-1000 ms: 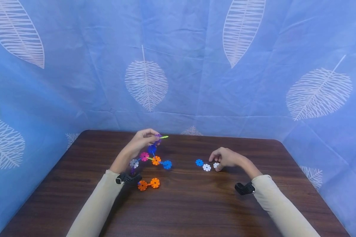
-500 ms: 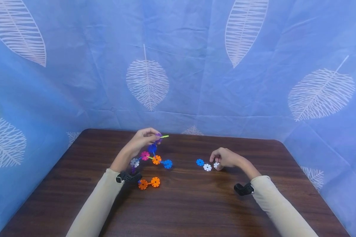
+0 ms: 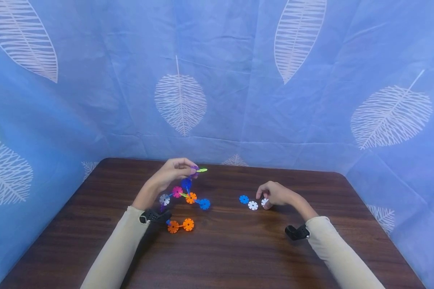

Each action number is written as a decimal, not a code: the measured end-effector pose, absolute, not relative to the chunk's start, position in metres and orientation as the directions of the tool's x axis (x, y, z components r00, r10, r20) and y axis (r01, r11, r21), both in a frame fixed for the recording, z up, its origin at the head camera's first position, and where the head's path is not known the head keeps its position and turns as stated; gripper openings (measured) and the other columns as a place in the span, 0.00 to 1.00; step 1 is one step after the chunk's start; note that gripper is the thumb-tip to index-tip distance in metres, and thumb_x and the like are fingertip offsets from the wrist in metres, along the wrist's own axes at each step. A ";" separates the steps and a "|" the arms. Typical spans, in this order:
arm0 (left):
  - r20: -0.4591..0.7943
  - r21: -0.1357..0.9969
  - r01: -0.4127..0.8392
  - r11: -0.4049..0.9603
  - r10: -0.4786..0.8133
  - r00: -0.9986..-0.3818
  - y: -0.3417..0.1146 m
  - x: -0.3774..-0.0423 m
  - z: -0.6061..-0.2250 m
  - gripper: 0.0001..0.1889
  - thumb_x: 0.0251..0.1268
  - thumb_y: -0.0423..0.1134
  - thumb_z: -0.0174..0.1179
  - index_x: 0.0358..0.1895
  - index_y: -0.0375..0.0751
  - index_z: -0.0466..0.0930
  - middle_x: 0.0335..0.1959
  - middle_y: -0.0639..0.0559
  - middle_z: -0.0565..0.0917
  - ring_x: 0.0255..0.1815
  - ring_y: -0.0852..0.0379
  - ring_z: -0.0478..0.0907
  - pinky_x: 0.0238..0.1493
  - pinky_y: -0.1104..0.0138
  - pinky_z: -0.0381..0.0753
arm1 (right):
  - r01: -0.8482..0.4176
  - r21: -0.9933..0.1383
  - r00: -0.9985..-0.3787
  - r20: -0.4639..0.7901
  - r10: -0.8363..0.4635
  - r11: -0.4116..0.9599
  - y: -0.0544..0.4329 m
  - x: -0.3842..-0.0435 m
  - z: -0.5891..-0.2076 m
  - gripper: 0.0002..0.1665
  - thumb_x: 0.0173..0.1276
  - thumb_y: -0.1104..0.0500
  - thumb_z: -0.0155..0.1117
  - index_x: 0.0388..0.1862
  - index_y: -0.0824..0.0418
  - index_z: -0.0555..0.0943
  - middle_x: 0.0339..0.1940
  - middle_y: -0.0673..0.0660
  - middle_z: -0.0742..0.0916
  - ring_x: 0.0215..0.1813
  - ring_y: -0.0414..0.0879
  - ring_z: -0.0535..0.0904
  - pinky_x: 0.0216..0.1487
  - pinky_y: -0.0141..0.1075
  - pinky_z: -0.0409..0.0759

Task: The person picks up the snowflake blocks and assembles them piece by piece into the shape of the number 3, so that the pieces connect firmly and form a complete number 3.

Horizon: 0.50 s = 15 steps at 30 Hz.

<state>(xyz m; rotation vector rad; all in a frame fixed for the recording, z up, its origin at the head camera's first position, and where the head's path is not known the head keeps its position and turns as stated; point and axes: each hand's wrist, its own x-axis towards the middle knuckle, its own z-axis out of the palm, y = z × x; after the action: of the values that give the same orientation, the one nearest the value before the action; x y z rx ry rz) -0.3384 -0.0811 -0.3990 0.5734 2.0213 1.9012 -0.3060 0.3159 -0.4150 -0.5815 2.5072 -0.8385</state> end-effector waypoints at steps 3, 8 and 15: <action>0.048 0.996 0.076 0.035 0.496 -0.867 -0.082 -0.337 -0.398 0.14 0.72 0.37 0.63 0.54 0.31 0.83 0.37 0.52 0.90 0.43 0.51 0.88 0.47 0.65 0.86 | -0.249 -0.644 -0.822 -0.255 -0.509 0.724 0.316 -0.306 -0.416 0.13 0.61 0.76 0.69 0.45 0.69 0.82 0.27 0.55 0.71 0.24 0.40 0.62 0.32 0.34 0.78; 0.053 0.996 0.085 0.041 0.504 -0.862 -0.083 -0.334 -0.396 0.12 0.72 0.37 0.64 0.51 0.34 0.85 0.37 0.52 0.90 0.37 0.56 0.87 0.45 0.65 0.86 | -0.261 -0.646 -0.836 -0.220 -0.503 0.717 0.317 -0.307 -0.418 0.10 0.61 0.75 0.70 0.40 0.68 0.83 0.29 0.56 0.76 0.29 0.42 0.69 0.32 0.36 0.80; 0.050 0.995 0.085 0.047 0.508 -0.860 -0.082 -0.334 -0.394 0.12 0.72 0.36 0.64 0.52 0.32 0.85 0.36 0.53 0.90 0.37 0.56 0.86 0.43 0.67 0.85 | -0.294 -0.658 -0.874 -0.109 -0.474 0.693 0.313 -0.311 -0.418 0.06 0.67 0.72 0.67 0.42 0.71 0.86 0.35 0.62 0.88 0.35 0.49 0.84 0.36 0.43 0.86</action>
<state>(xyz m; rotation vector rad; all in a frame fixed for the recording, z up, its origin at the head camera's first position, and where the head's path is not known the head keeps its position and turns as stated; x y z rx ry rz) -0.3338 -0.0822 -0.3942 0.6002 2.0146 1.8779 -0.3114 0.3126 -0.4182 -0.6115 2.6343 -0.9554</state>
